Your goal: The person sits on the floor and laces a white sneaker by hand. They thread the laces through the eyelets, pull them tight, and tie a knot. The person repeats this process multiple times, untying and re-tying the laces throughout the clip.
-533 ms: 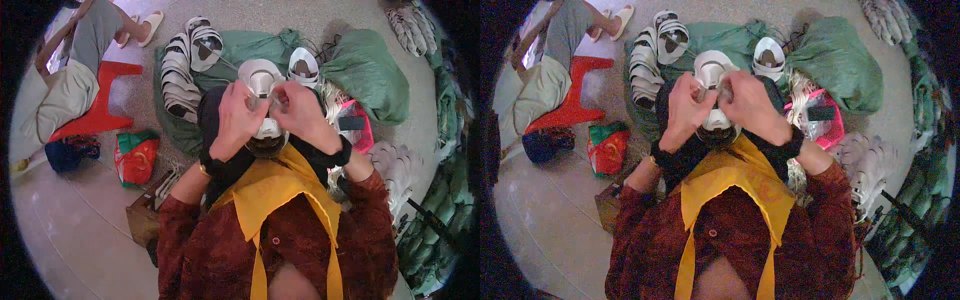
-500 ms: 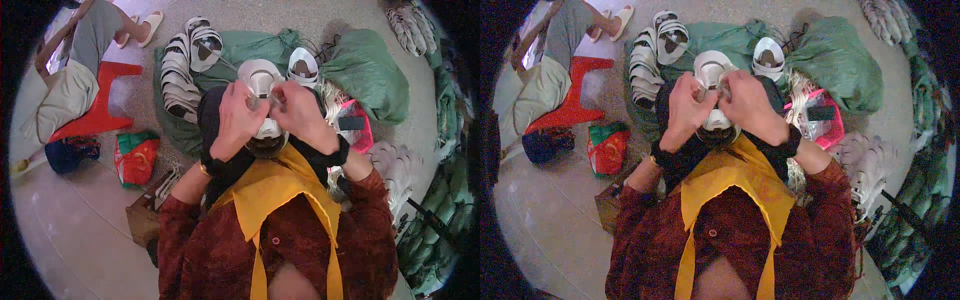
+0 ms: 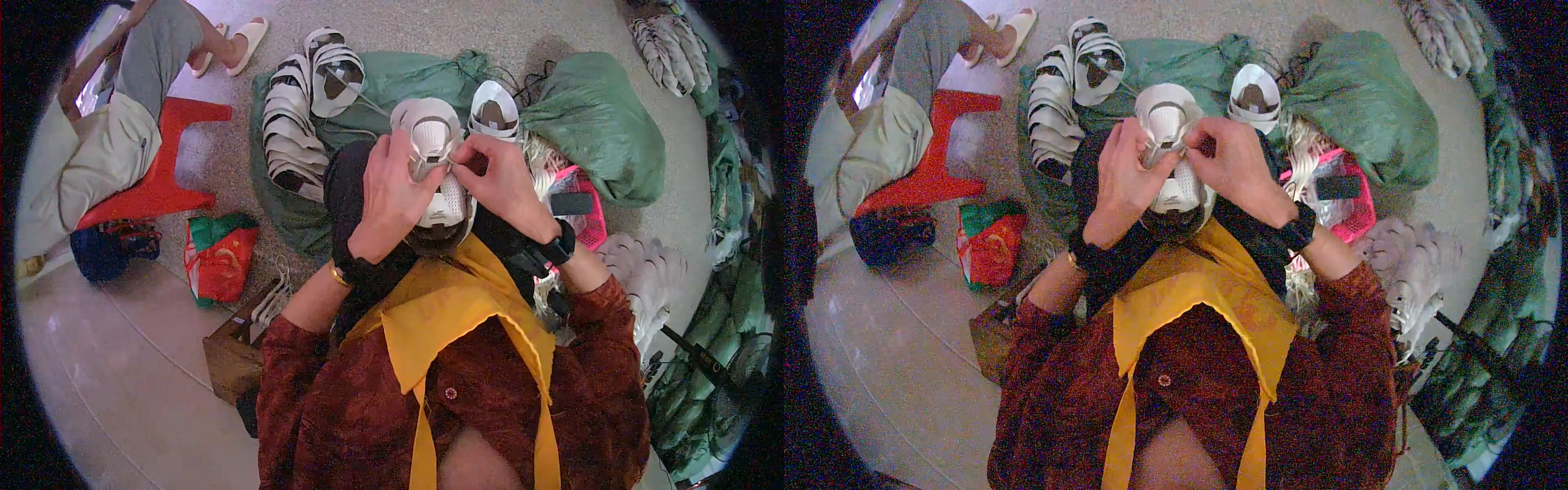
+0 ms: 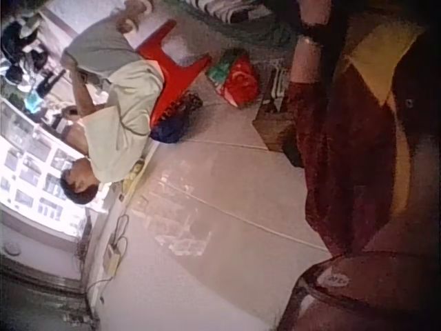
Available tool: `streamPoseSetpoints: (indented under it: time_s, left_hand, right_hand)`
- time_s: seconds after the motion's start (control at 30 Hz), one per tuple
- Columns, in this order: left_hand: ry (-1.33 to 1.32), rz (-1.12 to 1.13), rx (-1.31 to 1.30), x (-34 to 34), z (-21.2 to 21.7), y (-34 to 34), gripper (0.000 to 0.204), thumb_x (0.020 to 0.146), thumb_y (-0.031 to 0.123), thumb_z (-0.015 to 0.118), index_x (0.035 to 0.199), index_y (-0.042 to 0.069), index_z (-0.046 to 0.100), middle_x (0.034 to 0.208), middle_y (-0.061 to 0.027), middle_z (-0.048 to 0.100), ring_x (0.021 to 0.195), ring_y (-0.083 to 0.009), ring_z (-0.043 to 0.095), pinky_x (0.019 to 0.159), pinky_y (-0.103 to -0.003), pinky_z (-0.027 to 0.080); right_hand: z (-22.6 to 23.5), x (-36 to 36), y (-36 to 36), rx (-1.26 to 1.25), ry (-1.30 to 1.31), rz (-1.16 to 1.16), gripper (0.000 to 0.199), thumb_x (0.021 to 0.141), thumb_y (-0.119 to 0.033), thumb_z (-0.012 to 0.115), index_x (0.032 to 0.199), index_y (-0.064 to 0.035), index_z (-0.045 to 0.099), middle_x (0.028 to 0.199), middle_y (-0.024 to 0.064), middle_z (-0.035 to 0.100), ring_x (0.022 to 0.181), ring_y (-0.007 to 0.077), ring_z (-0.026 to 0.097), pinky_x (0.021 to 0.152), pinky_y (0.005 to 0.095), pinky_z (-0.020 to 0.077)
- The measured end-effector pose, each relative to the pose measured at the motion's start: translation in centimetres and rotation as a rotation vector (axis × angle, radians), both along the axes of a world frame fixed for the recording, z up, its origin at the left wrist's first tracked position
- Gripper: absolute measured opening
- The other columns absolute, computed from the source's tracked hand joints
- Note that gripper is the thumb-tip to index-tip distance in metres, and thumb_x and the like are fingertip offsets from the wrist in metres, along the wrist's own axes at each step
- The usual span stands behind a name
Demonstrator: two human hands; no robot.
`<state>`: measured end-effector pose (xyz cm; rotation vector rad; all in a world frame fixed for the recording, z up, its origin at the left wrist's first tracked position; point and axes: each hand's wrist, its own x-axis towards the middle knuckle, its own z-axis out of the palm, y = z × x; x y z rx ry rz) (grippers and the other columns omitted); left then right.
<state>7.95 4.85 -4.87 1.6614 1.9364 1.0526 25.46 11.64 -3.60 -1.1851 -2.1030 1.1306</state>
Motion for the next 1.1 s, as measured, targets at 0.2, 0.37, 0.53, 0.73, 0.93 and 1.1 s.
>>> streamPoseSetpoints:
  time_s: [0.2, 0.37, 0.53, 0.73, 0.93, 1.1]
  left_hand:
    - [-0.02, -0.046, 0.02, -0.3, -0.1, -0.3, 0.043, 0.074, 0.017, 0.08, 0.1, 0.001, 0.05, 0.092, -0.0201, 0.054, 0.085, -0.0411, 0.055, 0.072, -0.049, 0.045]
    - [-0.13, -0.081, 0.002, -1.0, -0.5, -0.1, 0.039, 0.075, 0.02, 0.083, 0.091, 0.004, 0.051, 0.083, -0.0124, 0.053, 0.074, -0.0312, 0.056, 0.063, -0.041, 0.046]
    - [-0.28, -0.264, -0.139, -3.6, 1.0, -0.4, 0.034, 0.078, 0.014, 0.079, 0.096, 0.003, 0.053, 0.087, -0.0122, 0.056, 0.078, -0.0276, 0.059, 0.066, -0.038, 0.05]
    - [0.047, -0.301, -0.041, -3.5, 1.2, -0.5, 0.032, 0.077, 0.009, 0.07, 0.101, -0.001, 0.051, 0.093, -0.0189, 0.056, 0.088, -0.038, 0.058, 0.078, -0.047, 0.049]
    - [0.158, -0.233, -0.057, -2.0, 1.3, -1.2, 0.029, 0.081, 0.004, 0.061, 0.106, -0.005, 0.049, 0.101, -0.0251, 0.053, 0.096, -0.0446, 0.054, 0.085, -0.051, 0.046]
    - [0.171, -0.235, -0.047, -1.7, 0.3, -1.4, 0.037, 0.081, 0.001, 0.06, 0.115, -0.01, 0.047, 0.108, -0.0272, 0.051, 0.102, -0.0439, 0.051, 0.09, -0.049, 0.044]
  right_hand:
    - [1.4, -0.6, -0.5, 0.301, -0.109, 0.144, 0.013, 0.077, -0.003, 0.066, 0.09, -0.0016, 0.065, 0.085, 0.0163, 0.066, 0.08, 0.0376, 0.067, 0.069, 0.045, 0.0538]
    - [1.2, -0.4, -0.3, 0.443, -0.232, 0.282, 0.015, 0.075, -0.004, 0.066, 0.091, -0.003, 0.064, 0.086, 0.0159, 0.062, 0.086, 0.0377, 0.064, 0.074, 0.0463, 0.0536]
    - [1.3, -0.6, -0.6, 0.491, -0.223, 0.26, 0.017, 0.076, -0.006, 0.065, 0.093, -0.0035, 0.062, 0.087, 0.0143, 0.061, 0.086, 0.0365, 0.064, 0.072, 0.0462, 0.0532]
    - [1.6, -1.6, -1.0, 0.491, -0.132, 0.195, 0.015, 0.08, -0.007, 0.066, 0.093, -0.0032, 0.06, 0.088, 0.0154, 0.062, 0.085, 0.0386, 0.064, 0.072, 0.047, 0.0532]
    - [2.2, -2.6, -2.0, 0.228, 0.027, 0.183, 0.012, 0.084, -0.01, 0.066, 0.092, -0.0008, 0.062, 0.084, 0.0199, 0.066, 0.077, 0.0429, 0.065, 0.071, 0.0495, 0.0539]
    - [0.8, -4.2, -1.8, 0.392, -0.206, 0.178, 0.013, 0.082, -0.01, 0.067, 0.091, -0.001, 0.065, 0.083, 0.0201, 0.066, 0.076, 0.0397, 0.067, 0.068, 0.0476, 0.0555]
